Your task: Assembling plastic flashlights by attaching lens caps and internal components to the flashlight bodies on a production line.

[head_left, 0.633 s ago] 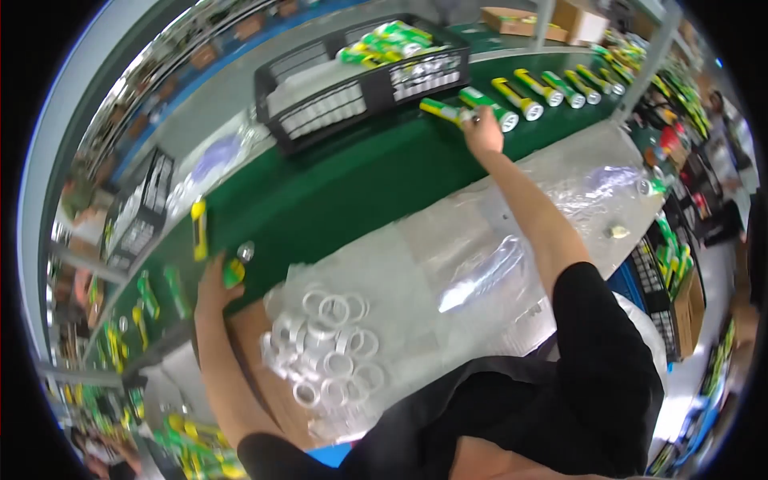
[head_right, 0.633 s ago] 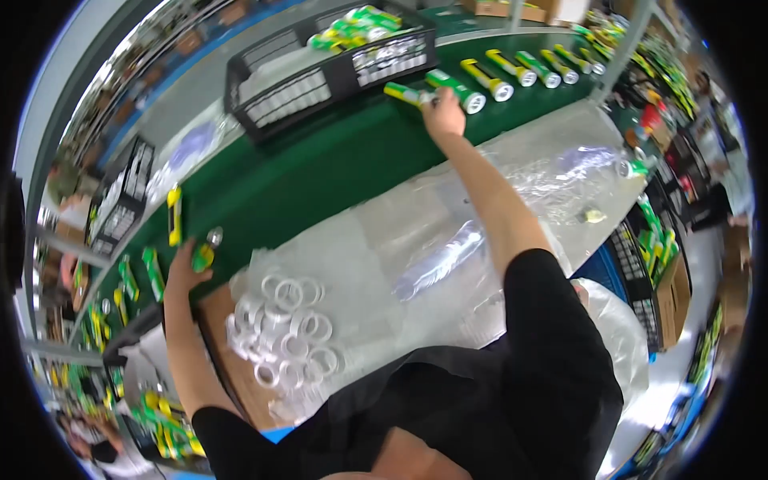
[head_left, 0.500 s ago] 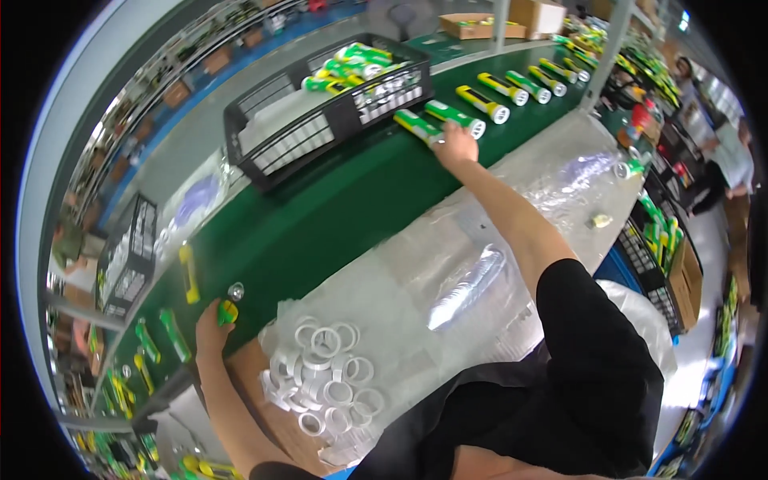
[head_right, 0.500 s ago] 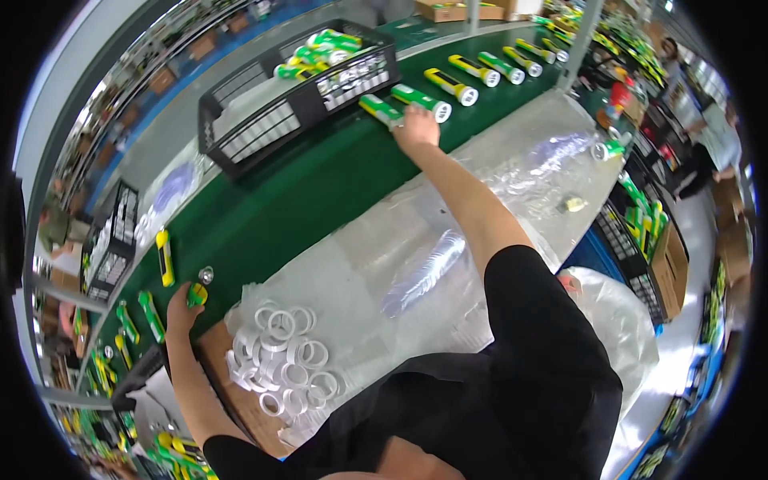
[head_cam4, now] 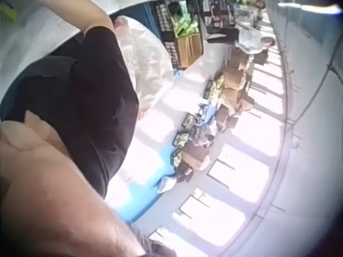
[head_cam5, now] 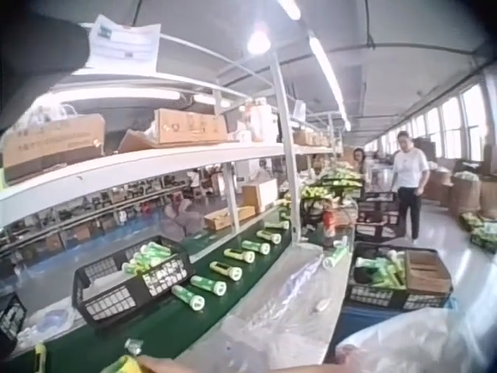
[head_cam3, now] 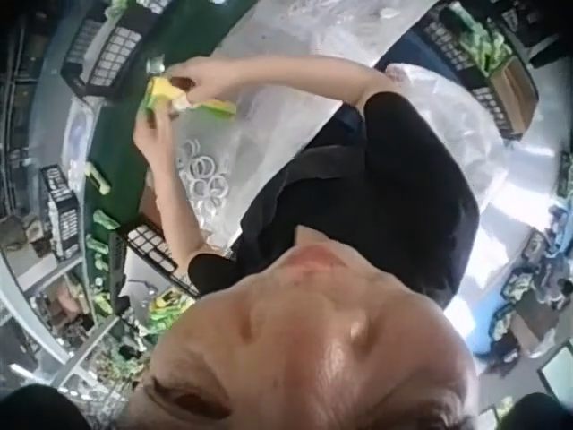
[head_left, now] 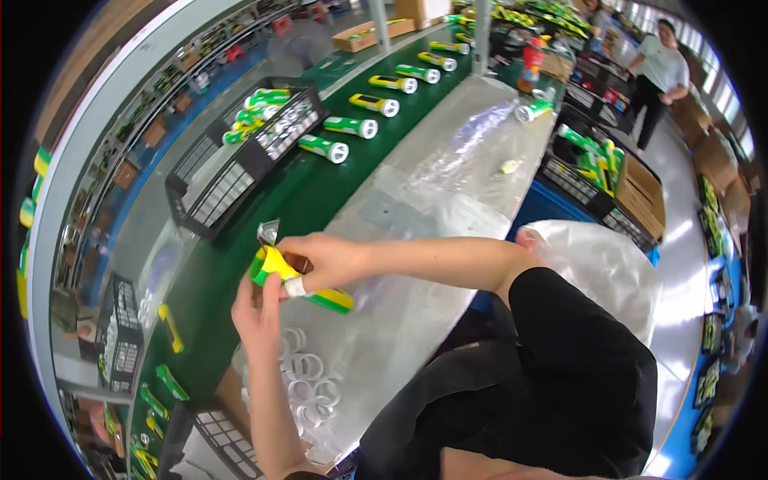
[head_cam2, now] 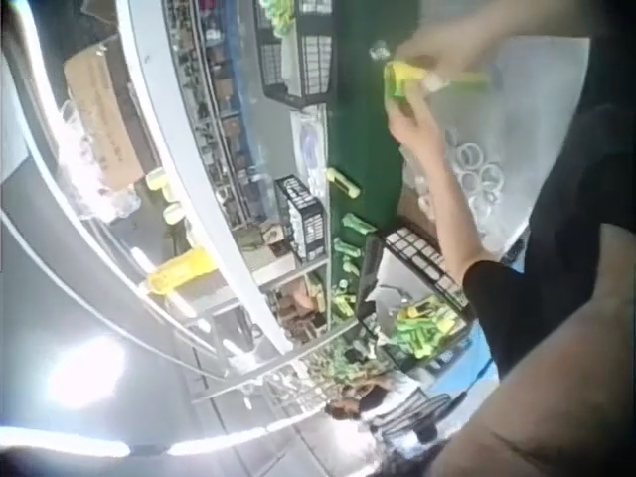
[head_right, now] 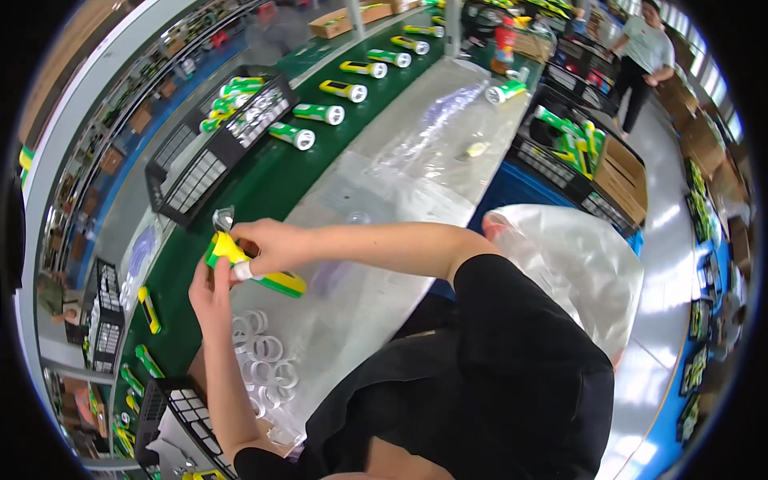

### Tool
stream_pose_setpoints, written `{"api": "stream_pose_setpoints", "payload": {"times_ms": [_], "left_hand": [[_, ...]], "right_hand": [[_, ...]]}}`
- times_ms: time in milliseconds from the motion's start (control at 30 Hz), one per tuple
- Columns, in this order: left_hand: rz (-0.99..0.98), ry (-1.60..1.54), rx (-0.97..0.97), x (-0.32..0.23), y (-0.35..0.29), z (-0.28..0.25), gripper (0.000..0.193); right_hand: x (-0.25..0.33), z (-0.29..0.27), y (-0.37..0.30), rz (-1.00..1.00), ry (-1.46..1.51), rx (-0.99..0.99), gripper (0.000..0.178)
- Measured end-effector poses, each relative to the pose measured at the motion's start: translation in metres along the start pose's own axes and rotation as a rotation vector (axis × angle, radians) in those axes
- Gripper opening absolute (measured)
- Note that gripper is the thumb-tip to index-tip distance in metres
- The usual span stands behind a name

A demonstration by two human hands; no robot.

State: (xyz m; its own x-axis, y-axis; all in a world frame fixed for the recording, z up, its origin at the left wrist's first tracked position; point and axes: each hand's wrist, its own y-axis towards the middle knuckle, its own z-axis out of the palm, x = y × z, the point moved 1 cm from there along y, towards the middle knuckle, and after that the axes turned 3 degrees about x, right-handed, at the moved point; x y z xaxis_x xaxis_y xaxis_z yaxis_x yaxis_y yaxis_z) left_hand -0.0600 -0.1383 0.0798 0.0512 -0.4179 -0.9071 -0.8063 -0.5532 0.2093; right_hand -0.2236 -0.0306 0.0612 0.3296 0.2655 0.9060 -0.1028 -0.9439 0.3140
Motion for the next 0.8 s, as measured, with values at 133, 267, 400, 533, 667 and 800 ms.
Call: {"api": "stream_pose_setpoints", "payload": {"times_ms": [133,267,400,533,667,800], "left_hand": [[0.017,0.124,0.087,0.035,-0.017,0.008,0.046],[-0.03,-0.616,0.151,0.019,-0.042,0.078,0.072],[-0.213,-0.912,0.364,0.03,-0.06,0.093,0.053],[-0.015,-0.694,0.066,0.008,-0.074,0.085,0.014],[0.068,-0.256,-0.057,-0.004,-0.093,0.079,0.014],[0.359,-0.062,-0.02,-0.016,-0.112,0.085,0.028]], "right_hand": [[0.014,0.013,-0.068,0.042,0.121,0.075,0.045],[-0.008,0.045,-0.122,0.099,0.489,0.224,0.045],[0.026,0.051,-0.151,0.145,0.556,0.203,0.05],[0.033,0.058,-0.16,0.294,0.295,0.015,0.055],[0.015,0.068,-0.158,0.119,0.21,0.017,0.054],[0.029,0.071,-0.16,0.305,0.421,0.071,0.052]]}}
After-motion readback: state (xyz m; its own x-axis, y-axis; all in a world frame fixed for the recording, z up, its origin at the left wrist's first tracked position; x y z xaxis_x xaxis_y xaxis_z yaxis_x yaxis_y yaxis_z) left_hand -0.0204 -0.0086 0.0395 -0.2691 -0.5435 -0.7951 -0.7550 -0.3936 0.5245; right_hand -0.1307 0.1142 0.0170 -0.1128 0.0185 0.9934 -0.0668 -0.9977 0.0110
